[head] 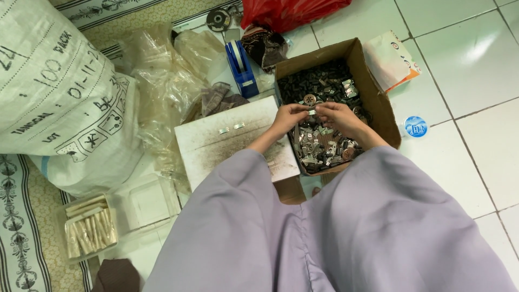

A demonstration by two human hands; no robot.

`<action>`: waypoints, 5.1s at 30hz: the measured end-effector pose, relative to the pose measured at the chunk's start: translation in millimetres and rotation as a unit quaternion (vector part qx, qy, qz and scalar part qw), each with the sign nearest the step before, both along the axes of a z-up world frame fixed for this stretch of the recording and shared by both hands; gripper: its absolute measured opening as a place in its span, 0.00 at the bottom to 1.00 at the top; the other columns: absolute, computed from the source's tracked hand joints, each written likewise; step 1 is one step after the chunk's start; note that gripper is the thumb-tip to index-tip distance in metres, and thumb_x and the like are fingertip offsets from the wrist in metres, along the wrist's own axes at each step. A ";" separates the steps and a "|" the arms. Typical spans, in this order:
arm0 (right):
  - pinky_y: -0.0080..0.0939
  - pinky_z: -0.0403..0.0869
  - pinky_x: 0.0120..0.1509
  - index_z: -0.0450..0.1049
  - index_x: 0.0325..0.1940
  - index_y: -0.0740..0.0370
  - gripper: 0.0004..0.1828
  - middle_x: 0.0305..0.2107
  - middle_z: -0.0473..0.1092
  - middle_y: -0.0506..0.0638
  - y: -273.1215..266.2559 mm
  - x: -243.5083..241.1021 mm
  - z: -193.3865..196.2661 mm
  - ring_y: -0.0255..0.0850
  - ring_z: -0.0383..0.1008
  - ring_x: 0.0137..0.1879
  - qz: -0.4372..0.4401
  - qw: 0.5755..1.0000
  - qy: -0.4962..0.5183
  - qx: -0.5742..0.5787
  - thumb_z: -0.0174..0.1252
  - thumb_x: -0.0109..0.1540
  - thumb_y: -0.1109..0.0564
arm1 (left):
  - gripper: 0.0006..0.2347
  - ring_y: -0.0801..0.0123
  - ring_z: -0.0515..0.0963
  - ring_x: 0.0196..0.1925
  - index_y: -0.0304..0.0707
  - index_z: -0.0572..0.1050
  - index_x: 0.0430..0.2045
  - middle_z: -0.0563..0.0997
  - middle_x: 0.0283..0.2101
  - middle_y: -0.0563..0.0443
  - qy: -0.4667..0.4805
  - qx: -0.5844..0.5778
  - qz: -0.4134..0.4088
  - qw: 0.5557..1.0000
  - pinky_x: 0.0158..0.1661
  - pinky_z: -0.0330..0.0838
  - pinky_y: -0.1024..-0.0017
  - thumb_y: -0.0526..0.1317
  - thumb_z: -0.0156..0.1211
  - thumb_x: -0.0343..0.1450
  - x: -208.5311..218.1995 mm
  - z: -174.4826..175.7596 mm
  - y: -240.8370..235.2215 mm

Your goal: The person sorts small metal hardware pieces from a cardboard box and places selected items onto a white board. The person repeatedly reaches into the box, picks up individual pieces, and arranges them in a row on the board.

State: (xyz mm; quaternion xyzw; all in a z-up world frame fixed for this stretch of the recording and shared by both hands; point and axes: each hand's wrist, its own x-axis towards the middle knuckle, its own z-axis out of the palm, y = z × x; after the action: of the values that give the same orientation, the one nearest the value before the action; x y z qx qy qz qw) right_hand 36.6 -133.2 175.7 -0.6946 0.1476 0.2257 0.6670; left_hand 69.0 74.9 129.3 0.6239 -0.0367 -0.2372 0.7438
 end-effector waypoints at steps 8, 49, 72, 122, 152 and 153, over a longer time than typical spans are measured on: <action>0.35 0.76 0.43 0.77 0.55 0.65 0.17 0.37 0.75 0.50 25.7 2.1 14.1 0.32 0.73 0.40 -0.002 0.999 -0.041 -0.003 0.67 0.64 0.54 | 0.13 0.63 0.87 0.40 0.31 0.81 0.45 0.86 0.38 0.39 0.009 0.023 0.018 1.000 0.40 0.82 0.73 0.37 0.70 0.69 1.2 10.4 17.4; 0.46 0.69 0.55 0.81 0.43 0.54 0.07 0.39 0.80 0.46 171.0 46.9 -20.5 0.44 0.78 0.48 0.282 0.823 -0.322 -0.373 0.66 0.60 0.58 | 0.09 0.55 0.80 0.45 0.41 0.83 0.40 0.83 0.38 0.44 -0.319 0.504 -0.050 0.801 0.44 0.69 0.62 0.41 0.66 0.68 -4.5 12.0 168.2; 0.49 0.64 0.62 0.80 0.44 0.48 0.12 0.40 0.78 0.45 179.4 45.8 -33.0 0.40 0.76 0.51 0.346 0.653 -0.439 -0.511 0.66 0.60 0.45 | 0.11 0.59 0.78 0.45 0.42 0.80 0.41 0.81 0.39 0.47 -0.354 0.512 -0.037 0.782 0.45 0.64 0.64 0.45 0.63 0.69 -16.3 6.7 212.1; 0.61 0.78 0.60 0.63 0.66 0.69 0.34 0.55 0.67 0.69 -55.2 -86.8 -82.8 0.67 0.73 0.61 0.354 0.788 -0.074 -0.499 0.64 0.58 0.55 | 0.19 0.35 0.79 0.51 0.24 0.71 0.48 0.74 0.48 0.28 -0.318 0.461 -0.399 0.726 0.48 0.77 0.42 0.32 0.67 0.64 -74.3 -137.5 -82.0; 0.59 0.79 0.50 0.82 0.49 0.61 0.14 0.38 0.78 0.63 -82.7 -43.2 -104.5 0.61 0.80 0.49 0.235 0.879 -0.026 -0.414 0.62 0.61 0.57 | 0.13 0.47 0.83 0.44 0.40 0.84 0.31 0.83 0.34 0.41 -0.157 0.440 -0.333 0.819 0.45 0.75 0.51 0.44 0.59 0.59 -65.4 -132.9 -73.4; 0.60 0.80 0.50 0.81 0.52 0.60 0.15 0.39 0.79 0.61 -84.4 -43.5 -113.2 0.60 0.80 0.49 0.273 0.858 -0.025 -0.434 0.59 0.61 0.59 | 0.13 0.49 0.84 0.37 0.42 0.85 0.27 0.83 0.28 0.43 -0.261 0.506 -0.341 0.748 0.38 0.75 0.51 0.46 0.62 0.56 -68.8 -139.4 -76.1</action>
State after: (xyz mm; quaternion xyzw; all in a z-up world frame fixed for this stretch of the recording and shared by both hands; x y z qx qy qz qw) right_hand -6.8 -217.6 62.5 -0.9316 0.0185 0.2940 0.2130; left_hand 0.2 -1.2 -10.1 0.8926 -0.3137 -0.2868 0.1501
